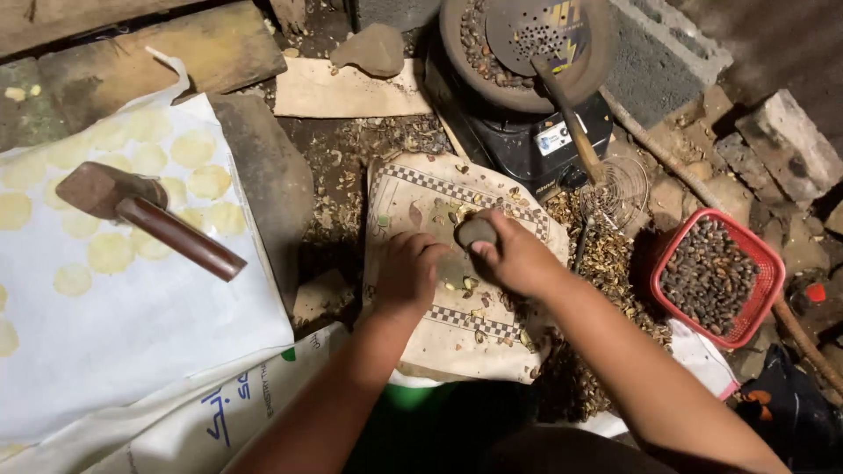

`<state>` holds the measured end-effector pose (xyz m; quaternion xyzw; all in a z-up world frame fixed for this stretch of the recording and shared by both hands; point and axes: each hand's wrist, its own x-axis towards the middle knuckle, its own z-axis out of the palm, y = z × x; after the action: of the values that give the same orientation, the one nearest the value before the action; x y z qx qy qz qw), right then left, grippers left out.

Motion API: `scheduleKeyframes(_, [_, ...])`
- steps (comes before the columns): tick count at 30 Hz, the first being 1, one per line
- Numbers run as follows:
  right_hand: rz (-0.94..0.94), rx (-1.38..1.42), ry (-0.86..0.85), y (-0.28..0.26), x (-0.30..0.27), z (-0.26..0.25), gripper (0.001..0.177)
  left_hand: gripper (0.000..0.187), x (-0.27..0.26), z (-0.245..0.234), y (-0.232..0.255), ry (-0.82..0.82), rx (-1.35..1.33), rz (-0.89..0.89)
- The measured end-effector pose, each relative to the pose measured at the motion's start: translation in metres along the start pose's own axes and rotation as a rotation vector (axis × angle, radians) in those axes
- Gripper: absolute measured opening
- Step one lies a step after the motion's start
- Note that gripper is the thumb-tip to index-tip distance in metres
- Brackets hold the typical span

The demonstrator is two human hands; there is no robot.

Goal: Cracking nuts with a mallet and removing the shells by hand

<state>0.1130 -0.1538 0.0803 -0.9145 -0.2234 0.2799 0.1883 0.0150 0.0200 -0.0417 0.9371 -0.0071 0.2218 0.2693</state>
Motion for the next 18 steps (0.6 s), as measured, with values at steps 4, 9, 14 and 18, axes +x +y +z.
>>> scheduleKeyframes(4, [0.044, -0.040, -0.119, -0.024, -0.001, -0.024, 0.045, 0.019, 0.020, -0.002, 0.001, 0.025, -0.040, -0.028])
scheduleKeyframes(9, [-0.012, -0.269, -0.005, -0.008, -0.008, 0.006, 0.048, 0.014, 0.011, 0.005, 0.003, 0.070, -0.070, -0.113])
scheduleKeyframes(14, [0.057, -0.249, 0.038, -0.002, -0.020, 0.014, 0.053, 0.026, 0.007, 0.005, 0.014, 0.040, 0.009, -0.137])
scheduleKeyframes(18, [-0.125, -0.156, 0.149, -0.019, -0.021, 0.025, 0.052, 0.037, -0.003, -0.007, 0.011, -0.037, 0.060, -0.180])
